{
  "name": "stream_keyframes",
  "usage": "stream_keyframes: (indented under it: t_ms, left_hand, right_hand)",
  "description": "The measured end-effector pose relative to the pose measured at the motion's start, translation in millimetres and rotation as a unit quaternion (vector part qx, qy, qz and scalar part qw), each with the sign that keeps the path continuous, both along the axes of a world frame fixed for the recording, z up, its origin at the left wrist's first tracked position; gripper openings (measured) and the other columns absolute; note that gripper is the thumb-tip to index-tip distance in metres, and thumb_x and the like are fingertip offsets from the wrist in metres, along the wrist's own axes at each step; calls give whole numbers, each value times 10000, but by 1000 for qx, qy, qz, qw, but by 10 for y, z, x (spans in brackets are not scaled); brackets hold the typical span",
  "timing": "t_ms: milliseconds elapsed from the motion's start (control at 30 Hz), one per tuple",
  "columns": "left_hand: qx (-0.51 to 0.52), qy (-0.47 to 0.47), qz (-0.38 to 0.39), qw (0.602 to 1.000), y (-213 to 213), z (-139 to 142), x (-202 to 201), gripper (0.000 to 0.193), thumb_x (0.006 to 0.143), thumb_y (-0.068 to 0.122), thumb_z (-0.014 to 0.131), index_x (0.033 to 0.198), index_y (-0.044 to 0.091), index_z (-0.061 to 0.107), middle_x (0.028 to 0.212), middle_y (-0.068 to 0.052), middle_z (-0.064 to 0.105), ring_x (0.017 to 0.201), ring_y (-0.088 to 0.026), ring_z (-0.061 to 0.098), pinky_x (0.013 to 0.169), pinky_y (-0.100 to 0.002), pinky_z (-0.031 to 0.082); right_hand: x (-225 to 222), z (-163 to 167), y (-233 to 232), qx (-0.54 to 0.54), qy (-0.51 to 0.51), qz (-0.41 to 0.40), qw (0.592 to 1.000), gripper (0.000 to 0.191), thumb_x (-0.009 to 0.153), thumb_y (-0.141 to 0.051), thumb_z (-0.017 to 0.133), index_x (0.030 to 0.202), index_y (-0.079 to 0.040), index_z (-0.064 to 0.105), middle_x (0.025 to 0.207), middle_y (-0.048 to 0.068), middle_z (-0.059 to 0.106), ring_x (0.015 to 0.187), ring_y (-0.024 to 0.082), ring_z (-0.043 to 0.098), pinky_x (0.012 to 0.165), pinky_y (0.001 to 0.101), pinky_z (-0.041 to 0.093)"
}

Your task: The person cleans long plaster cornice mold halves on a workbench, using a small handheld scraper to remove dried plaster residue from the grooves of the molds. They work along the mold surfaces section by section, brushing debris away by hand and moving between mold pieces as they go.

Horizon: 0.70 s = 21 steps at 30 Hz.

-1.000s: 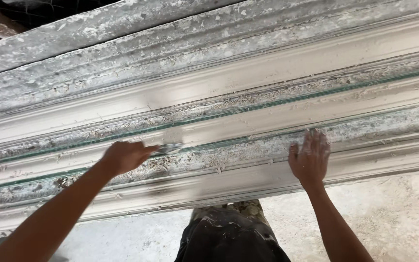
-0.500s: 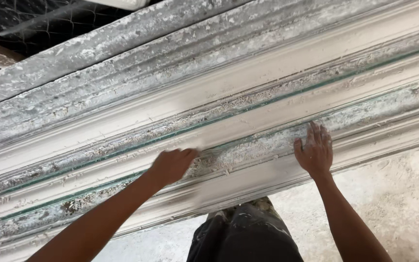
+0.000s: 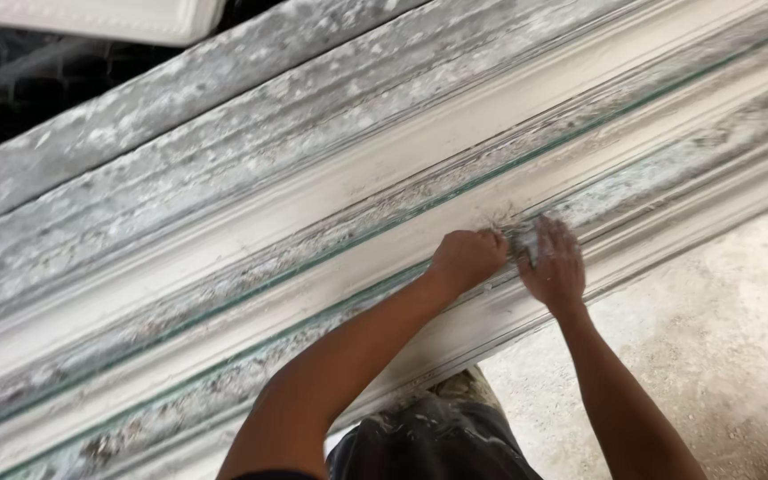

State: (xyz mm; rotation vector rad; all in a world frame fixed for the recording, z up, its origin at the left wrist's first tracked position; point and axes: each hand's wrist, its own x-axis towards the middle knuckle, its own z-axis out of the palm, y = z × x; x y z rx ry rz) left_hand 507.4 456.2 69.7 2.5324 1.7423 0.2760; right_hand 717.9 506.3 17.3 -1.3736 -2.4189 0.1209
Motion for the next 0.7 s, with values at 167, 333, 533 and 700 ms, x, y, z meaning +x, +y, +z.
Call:
stream_keyframes:
  t_ms: [167,333,533,700]
  left_hand:
    - [-103,-21,15,994,-625,277,-647,171,909,90,606,1062,53,673,1011,-131,739,813,-316,743,601,-456,596]
    - [-348,-55,198,915,-1356,719,-1542,349,1064,315,490,1352,159,611,1022,-94,728,795,-284,745,644,-460,592]
    - [-125,-128,71,981,-151,541,-501,501,891,210,502,1381,228,604,920,-121,752,747,-360,700,555,-522,544]
    - [-169,-153,112,967,873,155,420,325,1032,235,485,1297,204,671,970,-172,744,850,-378,730,730,-518,577]
  right_hand:
    - [25,31,-28,-6,-1,6,1000,572,953,-307,576,1433,5,583,1549,183,533,1457,434,420,1209,543,312]
    - [-31,83,-22,-4,33,-15,999,535,971,-306,584,1400,14,592,1485,204,578,1443,416,460,1213,540,332]
    - [-6,164,21,18,72,-13,997,455,947,-235,620,1332,7,629,1393,198,635,1369,408,532,1158,528,406]
    - [69,266,-14,18,117,-20,993,378,914,-153,642,1253,14,627,1333,199,652,1331,392,556,1146,505,435]
